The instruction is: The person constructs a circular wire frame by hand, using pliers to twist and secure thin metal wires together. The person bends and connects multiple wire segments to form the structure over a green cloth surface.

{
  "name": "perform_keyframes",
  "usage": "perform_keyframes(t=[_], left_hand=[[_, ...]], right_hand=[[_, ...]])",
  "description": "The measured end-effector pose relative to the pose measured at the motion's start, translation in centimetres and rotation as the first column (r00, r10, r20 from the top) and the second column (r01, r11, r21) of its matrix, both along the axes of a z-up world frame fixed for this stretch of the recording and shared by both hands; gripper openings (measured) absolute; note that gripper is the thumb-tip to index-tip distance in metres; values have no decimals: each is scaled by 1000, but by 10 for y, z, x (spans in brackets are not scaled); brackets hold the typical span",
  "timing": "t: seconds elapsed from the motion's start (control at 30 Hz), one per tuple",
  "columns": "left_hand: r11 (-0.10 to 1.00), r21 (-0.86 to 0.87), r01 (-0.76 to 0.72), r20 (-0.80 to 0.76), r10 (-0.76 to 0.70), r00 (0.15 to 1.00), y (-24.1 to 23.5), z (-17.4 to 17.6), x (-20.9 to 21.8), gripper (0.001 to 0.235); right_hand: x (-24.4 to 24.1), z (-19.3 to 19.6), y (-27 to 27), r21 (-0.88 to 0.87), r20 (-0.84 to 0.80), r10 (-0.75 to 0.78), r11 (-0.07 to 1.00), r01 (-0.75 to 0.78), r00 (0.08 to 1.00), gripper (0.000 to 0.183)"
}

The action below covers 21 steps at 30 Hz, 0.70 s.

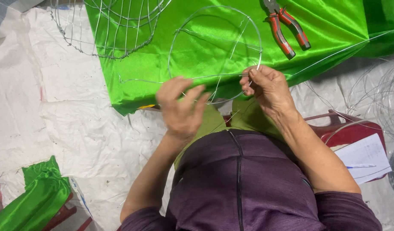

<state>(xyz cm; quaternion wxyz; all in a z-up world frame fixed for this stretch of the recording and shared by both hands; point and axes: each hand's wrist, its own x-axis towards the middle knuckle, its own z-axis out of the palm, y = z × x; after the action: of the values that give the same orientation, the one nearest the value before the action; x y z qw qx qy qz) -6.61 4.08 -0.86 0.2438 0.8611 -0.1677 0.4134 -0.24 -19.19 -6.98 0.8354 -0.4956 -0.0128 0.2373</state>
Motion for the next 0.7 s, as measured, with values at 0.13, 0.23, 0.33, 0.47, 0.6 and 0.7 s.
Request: perform_keyframes(t=[0.13, 0.23, 0.33, 0.47, 0.6, 0.7], left_hand=[[720, -644, -258, -217, 152, 964, 33, -4, -34, 16], [329, -866, -376, -419, -68, 905, 35, 2, -31, 27], [156, -871, -466, -491, -320, 810, 39, 5, -18, 56], [160, -811, -562, -556, -512, 655, 32, 22, 0, 78], [207, -758, -619, -622, -514, 590, 16, 23, 4, 81], [288, -676, -679, -733, -365, 574, 3, 19, -4, 73]], right_hand=[[-9, 33, 4, -38, -125, -177, 984, 173, 976, 19], [-15, 42, 0, 0, -110, -160, 987, 161, 981, 19], [-25, 49, -4, 25, -95, -138, 990, 141, 986, 19], [-38, 62, -14, 63, -85, -127, 989, 132, 988, 20], [-45, 68, -19, 78, -65, -109, 990, 114, 992, 20], [-49, 74, -20, 99, -54, -92, 990, 97, 994, 21]])
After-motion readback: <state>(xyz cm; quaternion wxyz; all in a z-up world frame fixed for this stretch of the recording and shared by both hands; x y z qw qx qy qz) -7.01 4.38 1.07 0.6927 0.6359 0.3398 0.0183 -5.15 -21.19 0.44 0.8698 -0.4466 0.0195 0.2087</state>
